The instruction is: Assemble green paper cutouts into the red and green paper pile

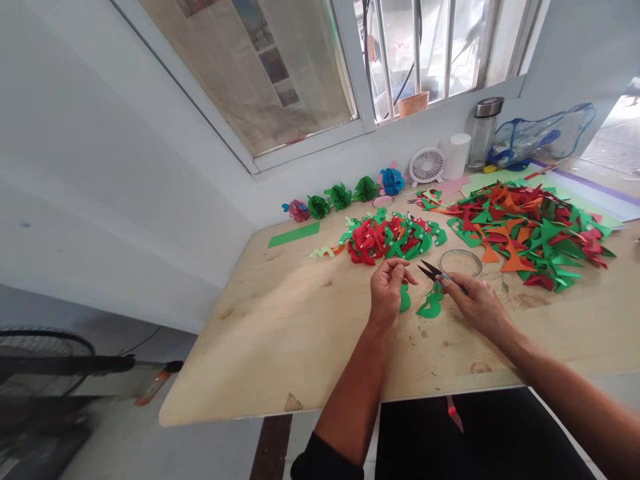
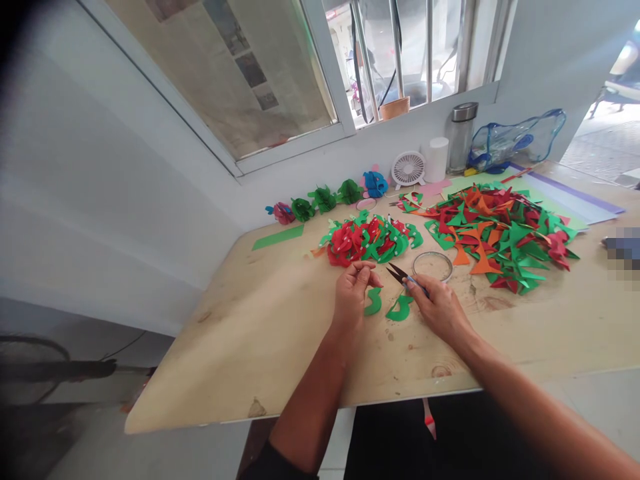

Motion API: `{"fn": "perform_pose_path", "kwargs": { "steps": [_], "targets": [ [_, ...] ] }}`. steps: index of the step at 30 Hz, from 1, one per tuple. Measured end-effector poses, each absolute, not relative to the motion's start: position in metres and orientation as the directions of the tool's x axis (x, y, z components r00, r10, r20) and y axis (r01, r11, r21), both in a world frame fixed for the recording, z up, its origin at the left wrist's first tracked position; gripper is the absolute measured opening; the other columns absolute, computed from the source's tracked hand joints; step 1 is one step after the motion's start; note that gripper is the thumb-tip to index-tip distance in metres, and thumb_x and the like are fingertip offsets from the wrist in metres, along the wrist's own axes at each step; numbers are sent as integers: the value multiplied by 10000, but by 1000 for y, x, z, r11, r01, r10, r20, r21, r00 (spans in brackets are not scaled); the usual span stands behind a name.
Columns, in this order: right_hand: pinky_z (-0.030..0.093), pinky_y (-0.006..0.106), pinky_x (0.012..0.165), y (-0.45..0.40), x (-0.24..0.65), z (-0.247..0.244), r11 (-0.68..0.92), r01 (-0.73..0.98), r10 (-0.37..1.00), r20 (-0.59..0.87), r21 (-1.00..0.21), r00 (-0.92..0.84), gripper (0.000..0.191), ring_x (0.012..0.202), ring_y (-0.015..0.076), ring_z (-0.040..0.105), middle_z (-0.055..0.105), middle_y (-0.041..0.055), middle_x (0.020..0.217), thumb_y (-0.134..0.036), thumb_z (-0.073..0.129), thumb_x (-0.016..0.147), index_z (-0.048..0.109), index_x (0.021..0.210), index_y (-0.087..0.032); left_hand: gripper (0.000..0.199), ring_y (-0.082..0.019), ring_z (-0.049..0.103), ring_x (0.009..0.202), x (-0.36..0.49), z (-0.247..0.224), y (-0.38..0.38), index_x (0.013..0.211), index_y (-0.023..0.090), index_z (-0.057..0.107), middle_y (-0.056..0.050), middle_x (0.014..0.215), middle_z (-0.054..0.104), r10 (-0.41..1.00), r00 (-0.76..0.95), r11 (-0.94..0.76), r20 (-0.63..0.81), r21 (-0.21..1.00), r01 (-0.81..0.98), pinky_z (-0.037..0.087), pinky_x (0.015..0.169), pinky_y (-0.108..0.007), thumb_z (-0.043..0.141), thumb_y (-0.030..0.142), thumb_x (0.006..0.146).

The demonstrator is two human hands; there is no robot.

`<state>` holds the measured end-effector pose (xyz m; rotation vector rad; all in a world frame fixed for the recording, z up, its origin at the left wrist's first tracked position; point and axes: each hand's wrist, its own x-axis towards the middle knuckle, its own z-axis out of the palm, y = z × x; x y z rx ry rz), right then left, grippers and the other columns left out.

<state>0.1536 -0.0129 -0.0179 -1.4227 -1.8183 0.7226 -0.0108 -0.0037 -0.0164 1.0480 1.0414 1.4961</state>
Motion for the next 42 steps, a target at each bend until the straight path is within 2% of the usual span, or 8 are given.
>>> {"fn": "perform_pose_path", "kwargs": {
  "steps": [7,12,16,19,24,33,42],
  "targets": [
    [370,224,500,-14,153,-17,261,568,965,217,-781,-145,368,547,137,528,619,10,590,-423,414,866,627,695,-176,290,-92,552,524,-12,-16,-3,759,148,611,1,534,600,990,-138,-56,11,943,-328,422,585,-224,622,437,755],
    [371,222,500,-14,153,-17,268,556,963,232,-786,-136,357,539,133,525,617,7,580,-422,434,855,634,687,-178,337,-124,616,634,-15,-14,-4,771,135,658,-71,670,684,991,-118,13,-64,921,-390,423,572,-223,606,468,756],
    [366,225,498,-13,154,-18,235,573,972,192,-785,-136,374,546,137,528,625,11,594,-436,423,859,646,718,-170,297,-135,634,695,-16,-14,-4,814,133,673,-87,764,701,991,-103,28,-81,899,-437,433,579,-218,665,410,707],
    [372,225,508,-13,154,-20,232,567,973,181,-790,-147,381,568,143,543,634,15,612,-438,417,864,652,741,-165,234,-105,610,640,-16,-14,-3,773,144,662,-42,696,681,990,-126,2,-61,907,-421,431,583,-205,736,313,630],
    [376,223,509,-13,154,-21,248,562,969,200,-789,-147,369,574,144,545,634,15,616,-428,422,864,654,743,-168,215,-76,547,501,-15,-14,-3,713,132,633,2,548,616,980,-191,-18,-54,934,-356,414,551,-206,720,317,650],
    [370,226,500,-12,154,-21,279,565,960,234,-776,-154,369,553,138,531,626,12,605,-420,415,868,644,714,-176,286,-89,518,430,-13,-13,-4,707,146,585,20,484,565,974,-221,-86,55,987,-134,401,492,-210,676,416,695],
    [353,225,489,-12,153,-23,240,576,971,190,-781,-147,367,532,132,513,588,-2,566,-422,408,873,643,734,-176,347,-78,406,416,-12,-9,-17,669,187,495,49,465,446,963,-143,-196,227,959,204,331,457,-199,432,453,882]
  ]
}}
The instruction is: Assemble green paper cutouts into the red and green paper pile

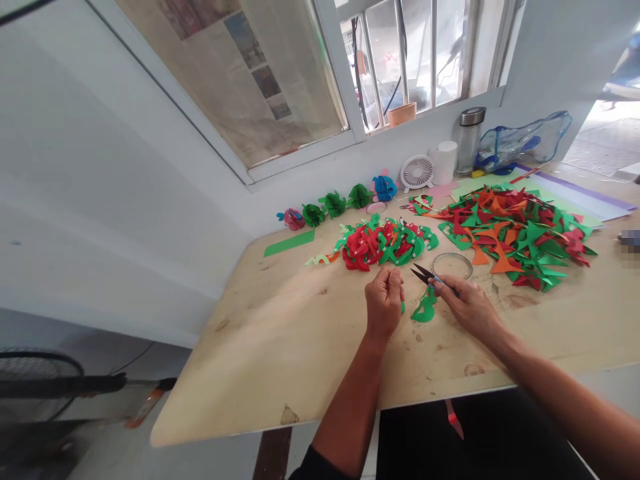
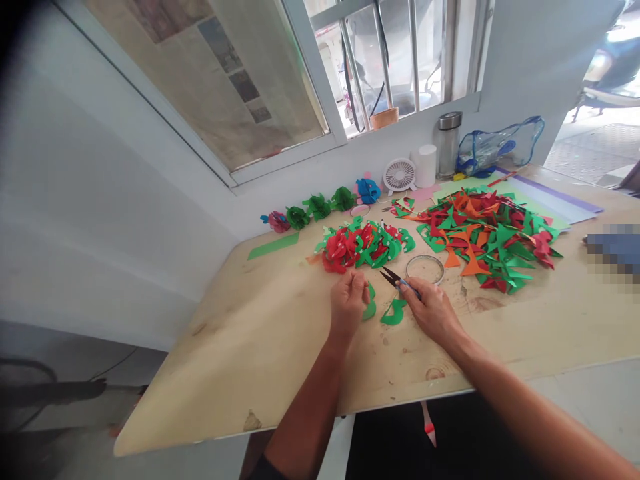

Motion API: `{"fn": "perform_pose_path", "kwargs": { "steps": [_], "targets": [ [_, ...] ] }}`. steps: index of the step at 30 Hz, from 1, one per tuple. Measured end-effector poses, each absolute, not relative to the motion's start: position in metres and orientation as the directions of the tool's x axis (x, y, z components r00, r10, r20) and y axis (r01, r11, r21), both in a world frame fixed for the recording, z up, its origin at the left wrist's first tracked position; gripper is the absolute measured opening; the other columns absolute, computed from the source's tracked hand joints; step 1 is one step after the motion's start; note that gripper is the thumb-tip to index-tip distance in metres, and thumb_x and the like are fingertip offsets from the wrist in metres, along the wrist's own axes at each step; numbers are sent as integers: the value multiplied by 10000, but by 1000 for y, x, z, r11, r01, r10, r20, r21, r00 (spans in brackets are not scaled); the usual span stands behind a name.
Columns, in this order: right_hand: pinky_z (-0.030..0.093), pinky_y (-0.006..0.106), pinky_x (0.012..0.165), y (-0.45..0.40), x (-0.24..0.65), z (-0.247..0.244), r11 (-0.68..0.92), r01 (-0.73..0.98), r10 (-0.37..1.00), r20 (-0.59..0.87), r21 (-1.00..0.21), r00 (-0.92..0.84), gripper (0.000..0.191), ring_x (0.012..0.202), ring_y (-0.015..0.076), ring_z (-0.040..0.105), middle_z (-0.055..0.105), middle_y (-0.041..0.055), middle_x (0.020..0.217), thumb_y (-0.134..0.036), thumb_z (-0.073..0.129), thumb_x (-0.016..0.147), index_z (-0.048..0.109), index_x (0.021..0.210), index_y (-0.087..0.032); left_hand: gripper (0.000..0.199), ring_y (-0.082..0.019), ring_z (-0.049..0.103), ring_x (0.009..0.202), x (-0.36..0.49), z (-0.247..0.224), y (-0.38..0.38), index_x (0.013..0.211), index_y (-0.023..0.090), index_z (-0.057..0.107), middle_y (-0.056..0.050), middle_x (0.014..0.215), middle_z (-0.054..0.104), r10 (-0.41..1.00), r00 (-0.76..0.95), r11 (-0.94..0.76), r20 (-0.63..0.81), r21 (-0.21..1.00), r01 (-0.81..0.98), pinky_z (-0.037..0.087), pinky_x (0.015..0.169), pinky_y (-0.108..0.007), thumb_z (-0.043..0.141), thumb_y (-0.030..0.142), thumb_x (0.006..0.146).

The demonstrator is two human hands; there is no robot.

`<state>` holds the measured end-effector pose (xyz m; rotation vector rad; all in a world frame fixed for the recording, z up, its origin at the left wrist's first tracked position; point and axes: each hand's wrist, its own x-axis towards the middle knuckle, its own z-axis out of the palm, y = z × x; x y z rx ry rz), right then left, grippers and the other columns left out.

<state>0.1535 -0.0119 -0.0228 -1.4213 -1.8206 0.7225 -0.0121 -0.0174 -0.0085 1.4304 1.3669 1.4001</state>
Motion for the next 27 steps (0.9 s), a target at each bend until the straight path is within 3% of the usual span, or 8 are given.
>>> {"fn": "perform_pose_path", "kwargs": {
  "steps": [4,11,16,20,27],
  "targets": [
    [380,235,529,-12,152,-23,230,555,973,178,-799,-147,359,588,148,546,630,14,629,-418,409,874,653,772,-175,315,-119,511,555,-10,6,-23,668,189,564,-2,565,559,938,-35,-299,346,854,426,388,554,-227,466,404,877],
    [411,247,570,-14,149,-22,246,518,968,184,-819,-169,314,616,157,576,645,15,650,-377,405,870,617,731,-190,355,-141,512,580,31,59,14,567,196,577,-15,559,576,813,183,-529,553,568,630,363,594,-252,479,330,881],
    [411,249,570,-14,149,-22,247,482,967,183,-841,-177,313,616,162,576,634,16,630,-358,381,871,577,697,-188,262,-179,564,599,88,67,72,691,191,676,-53,602,627,787,346,-570,510,388,724,378,604,-265,499,253,873],
    [381,244,540,-15,146,-23,241,484,970,192,-841,-150,274,584,158,554,600,11,597,-312,393,852,544,663,-185,276,-210,633,741,119,57,102,940,201,712,-73,774,710,829,398,-544,393,406,734,433,672,-272,499,81,813],
    [393,238,559,-17,143,-19,258,362,964,212,-896,-163,215,644,172,581,644,24,677,-251,401,838,563,712,-184,245,-208,658,811,140,52,121,860,226,741,-64,853,729,834,403,-550,376,524,650,487,769,-312,536,104,807]
  ]
}}
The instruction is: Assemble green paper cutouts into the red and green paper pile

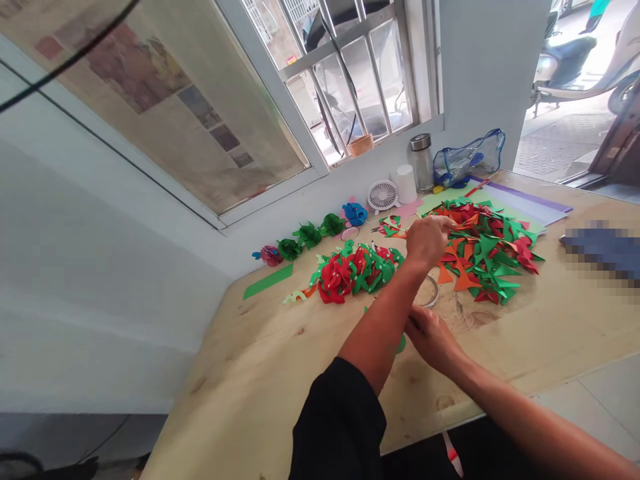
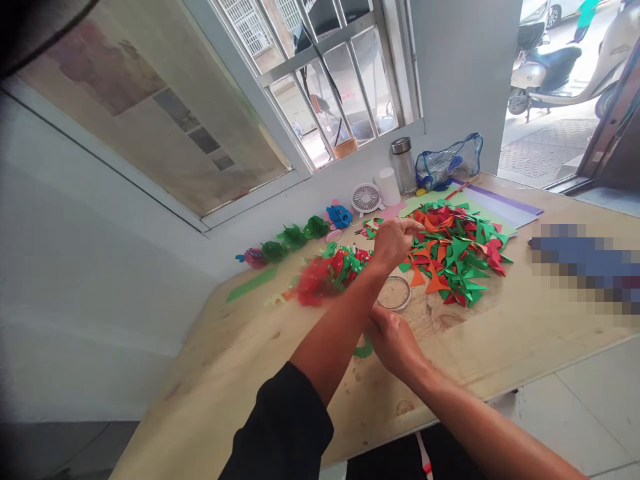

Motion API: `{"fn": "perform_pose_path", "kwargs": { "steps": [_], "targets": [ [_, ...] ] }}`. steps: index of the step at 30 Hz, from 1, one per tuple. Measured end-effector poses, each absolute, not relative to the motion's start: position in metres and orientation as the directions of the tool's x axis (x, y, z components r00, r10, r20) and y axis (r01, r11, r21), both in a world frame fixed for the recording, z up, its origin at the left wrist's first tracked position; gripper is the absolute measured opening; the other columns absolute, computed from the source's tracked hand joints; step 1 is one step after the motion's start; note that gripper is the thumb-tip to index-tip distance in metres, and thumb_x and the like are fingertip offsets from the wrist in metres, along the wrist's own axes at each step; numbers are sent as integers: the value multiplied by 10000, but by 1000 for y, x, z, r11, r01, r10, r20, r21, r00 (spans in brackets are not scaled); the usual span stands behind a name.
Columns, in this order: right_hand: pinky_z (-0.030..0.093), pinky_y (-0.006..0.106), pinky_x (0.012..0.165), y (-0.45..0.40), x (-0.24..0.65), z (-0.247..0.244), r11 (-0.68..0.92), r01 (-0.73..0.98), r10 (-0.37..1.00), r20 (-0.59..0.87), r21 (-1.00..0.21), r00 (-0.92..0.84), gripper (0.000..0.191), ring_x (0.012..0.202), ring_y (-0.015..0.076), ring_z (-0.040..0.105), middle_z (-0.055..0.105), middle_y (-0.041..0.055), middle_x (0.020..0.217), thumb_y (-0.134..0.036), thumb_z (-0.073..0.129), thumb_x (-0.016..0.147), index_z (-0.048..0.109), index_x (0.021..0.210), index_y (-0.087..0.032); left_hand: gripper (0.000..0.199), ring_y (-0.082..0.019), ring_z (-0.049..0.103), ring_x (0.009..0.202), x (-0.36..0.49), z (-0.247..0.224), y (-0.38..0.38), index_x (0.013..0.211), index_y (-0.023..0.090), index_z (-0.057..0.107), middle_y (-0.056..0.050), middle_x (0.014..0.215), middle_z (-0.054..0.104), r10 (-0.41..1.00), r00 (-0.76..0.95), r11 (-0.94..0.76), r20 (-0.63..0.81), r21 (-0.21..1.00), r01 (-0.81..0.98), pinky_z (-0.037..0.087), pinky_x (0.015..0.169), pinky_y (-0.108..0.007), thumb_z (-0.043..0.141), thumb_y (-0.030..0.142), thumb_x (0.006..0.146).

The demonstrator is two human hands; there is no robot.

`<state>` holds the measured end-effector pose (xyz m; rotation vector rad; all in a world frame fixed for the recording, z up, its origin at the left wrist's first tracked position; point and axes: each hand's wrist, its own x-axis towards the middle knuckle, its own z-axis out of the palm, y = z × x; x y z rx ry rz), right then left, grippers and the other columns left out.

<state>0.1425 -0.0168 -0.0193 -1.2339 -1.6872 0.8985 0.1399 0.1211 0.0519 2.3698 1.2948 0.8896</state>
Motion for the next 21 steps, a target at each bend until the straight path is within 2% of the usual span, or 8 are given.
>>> {"fn": "perform_pose_path", "kwargs": {
  "steps": [7,11,15,17,20,21],
  "targets": [
    [345,214,515,-16,141,-24,229,328,969,184,-916,-161,169,578,136,528,608,6,605,-166,401,776,507,644,-175,177,-184,655,827,150,46,129,827,226,741,-51,864,729,880,366,-474,301,567,674,477,800,-292,573,172,810],
    [344,222,532,-16,141,-26,203,345,976,158,-917,-153,144,606,147,541,642,28,646,-134,403,729,524,657,-163,142,-171,644,766,154,45,129,797,208,725,-43,793,719,916,308,-401,256,571,716,469,728,-268,599,275,809],
    [341,225,524,-15,142,-27,184,359,980,144,-915,-135,138,613,162,549,648,40,630,-136,406,701,529,642,-155,373,-190,630,705,158,45,128,678,183,692,-63,692,686,933,254,-353,256,512,783,448,669,-280,494,445,857],
    [336,224,512,-15,143,-27,172,361,983,133,-917,-130,143,607,166,553,645,43,616,-140,405,698,531,630,-150,414,-204,636,747,160,45,128,701,175,699,-82,736,693,927,298,-373,227,484,792,447,689,-290,425,419,893],
    [342,227,513,-14,143,-27,159,351,984,120,-923,-131,157,633,186,578,663,59,639,-139,403,692,549,636,-140,258,-212,634,898,162,42,130,916,188,711,-84,948,708,879,433,-472,199,492,732,453,769,-298,459,223,869],
    [348,228,517,-14,143,-27,158,345,984,119,-925,-131,160,647,194,585,668,64,647,-137,401,687,554,638,-138,264,-209,630,930,162,40,131,968,199,704,-77,995,704,862,464,-498,205,510,701,453,793,-300,473,164,846]
  ]
}}
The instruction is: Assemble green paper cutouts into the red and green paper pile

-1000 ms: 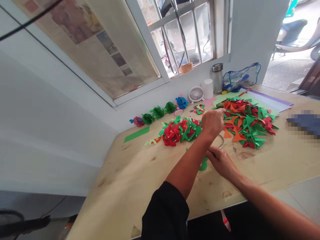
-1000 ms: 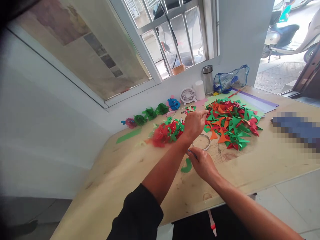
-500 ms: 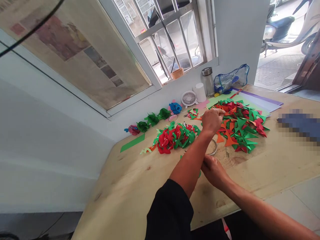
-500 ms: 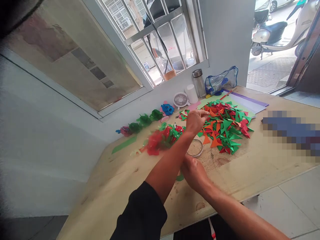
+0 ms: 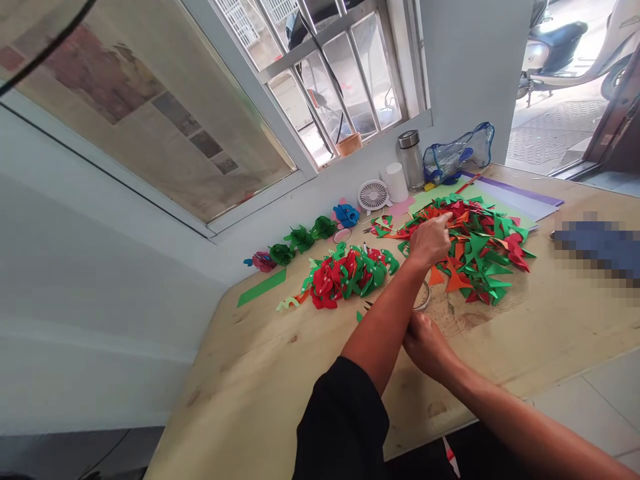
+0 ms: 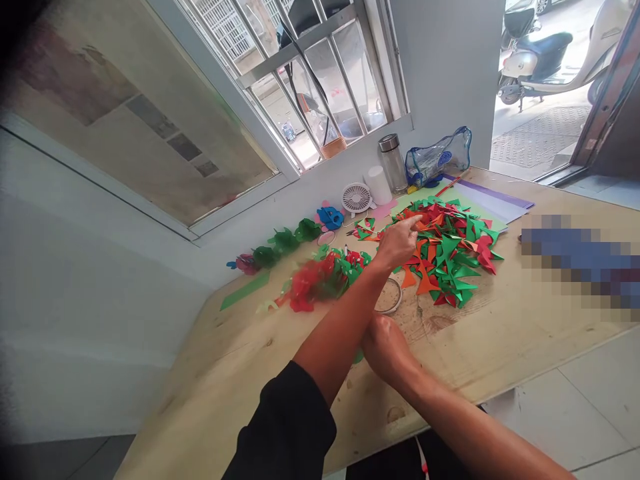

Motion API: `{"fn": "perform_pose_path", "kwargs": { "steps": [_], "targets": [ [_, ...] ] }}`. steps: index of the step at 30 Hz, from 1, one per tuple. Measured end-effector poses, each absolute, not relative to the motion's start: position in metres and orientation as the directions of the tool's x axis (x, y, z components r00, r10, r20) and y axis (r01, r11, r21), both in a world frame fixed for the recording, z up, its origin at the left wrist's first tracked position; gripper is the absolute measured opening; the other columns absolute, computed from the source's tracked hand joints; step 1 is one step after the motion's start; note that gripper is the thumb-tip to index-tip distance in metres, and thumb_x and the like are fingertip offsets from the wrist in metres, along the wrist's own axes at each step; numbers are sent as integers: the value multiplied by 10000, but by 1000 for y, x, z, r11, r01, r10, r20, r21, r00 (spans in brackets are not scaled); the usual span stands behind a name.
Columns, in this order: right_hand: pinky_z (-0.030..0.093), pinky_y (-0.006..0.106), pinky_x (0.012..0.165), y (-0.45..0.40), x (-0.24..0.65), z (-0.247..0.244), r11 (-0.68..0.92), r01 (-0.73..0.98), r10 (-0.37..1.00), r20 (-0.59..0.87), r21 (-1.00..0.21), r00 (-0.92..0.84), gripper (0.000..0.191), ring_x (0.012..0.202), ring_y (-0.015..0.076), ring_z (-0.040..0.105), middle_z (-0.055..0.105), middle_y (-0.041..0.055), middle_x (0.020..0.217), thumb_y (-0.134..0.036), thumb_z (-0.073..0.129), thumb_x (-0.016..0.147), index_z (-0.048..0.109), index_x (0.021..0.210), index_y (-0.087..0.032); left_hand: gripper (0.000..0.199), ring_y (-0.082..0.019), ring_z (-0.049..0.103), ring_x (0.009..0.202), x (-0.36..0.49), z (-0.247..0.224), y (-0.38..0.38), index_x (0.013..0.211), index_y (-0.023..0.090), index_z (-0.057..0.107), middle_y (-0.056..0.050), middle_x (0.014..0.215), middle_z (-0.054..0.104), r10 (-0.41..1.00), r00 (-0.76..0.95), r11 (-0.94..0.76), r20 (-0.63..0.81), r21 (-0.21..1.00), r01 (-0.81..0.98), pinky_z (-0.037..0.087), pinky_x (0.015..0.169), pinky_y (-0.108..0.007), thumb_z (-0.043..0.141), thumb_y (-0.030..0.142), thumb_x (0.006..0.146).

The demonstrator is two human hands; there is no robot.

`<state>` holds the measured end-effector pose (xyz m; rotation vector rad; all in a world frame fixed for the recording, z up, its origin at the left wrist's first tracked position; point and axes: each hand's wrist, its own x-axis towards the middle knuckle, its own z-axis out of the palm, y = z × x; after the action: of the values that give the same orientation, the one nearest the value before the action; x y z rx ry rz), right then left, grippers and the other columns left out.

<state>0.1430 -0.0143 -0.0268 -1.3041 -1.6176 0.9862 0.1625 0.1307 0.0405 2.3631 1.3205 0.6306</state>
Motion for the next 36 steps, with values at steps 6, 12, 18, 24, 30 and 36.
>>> {"fn": "perform_pose_path", "kwargs": {
  "steps": [6,12,18,24,30,36],
  "targets": [
    [349,234,521,-14,144,-27,141,350,986,102,-926,-130,153,642,194,582,669,77,645,-128,389,658,539,628,-145,202,-164,647,752,163,33,137,854,194,736,-34,731,717,885,415,-430,210,711,557,474,747,-270,539,227,832],
    [348,241,534,-14,143,-27,128,351,989,92,-927,-119,138,640,189,573,663,76,651,-145,391,674,522,634,-157,421,-158,624,615,162,33,138,670,167,725,-38,540,649,918,383,-322,103,759,566,465,713,-271,438,388,884],
    [335,225,526,-15,145,-25,115,339,990,78,-934,-121,119,641,175,560,645,47,630,-149,402,687,495,615,-164,379,-169,638,894,159,36,134,1108,160,645,-76,945,713,912,403,-197,82,947,253,452,824,-285,530,100,752],
    [343,218,534,-15,146,-18,171,347,981,126,-922,-147,215,596,139,528,620,23,622,-208,394,791,552,651,-165,305,-190,643,952,136,56,114,952,159,671,-95,981,710,824,550,217,-135,972,-86,459,790,-295,446,344,859],
    [337,227,531,-12,150,-19,154,384,987,122,-910,-107,309,562,133,502,577,8,576,-352,405,853,582,671,-175,227,-169,669,821,102,72,86,828,144,692,-88,859,728,912,411,85,-15,984,-153,461,709,-250,598,344,775],
    [375,237,556,-7,157,-20,121,400,993,111,-909,-48,359,622,153,553,649,36,688,-414,395,875,660,877,-172,203,-137,642,680,47,68,48,890,174,688,-48,719,697,965,262,3,32,991,-132,453,613,-240,623,283,732]
  ]
}}
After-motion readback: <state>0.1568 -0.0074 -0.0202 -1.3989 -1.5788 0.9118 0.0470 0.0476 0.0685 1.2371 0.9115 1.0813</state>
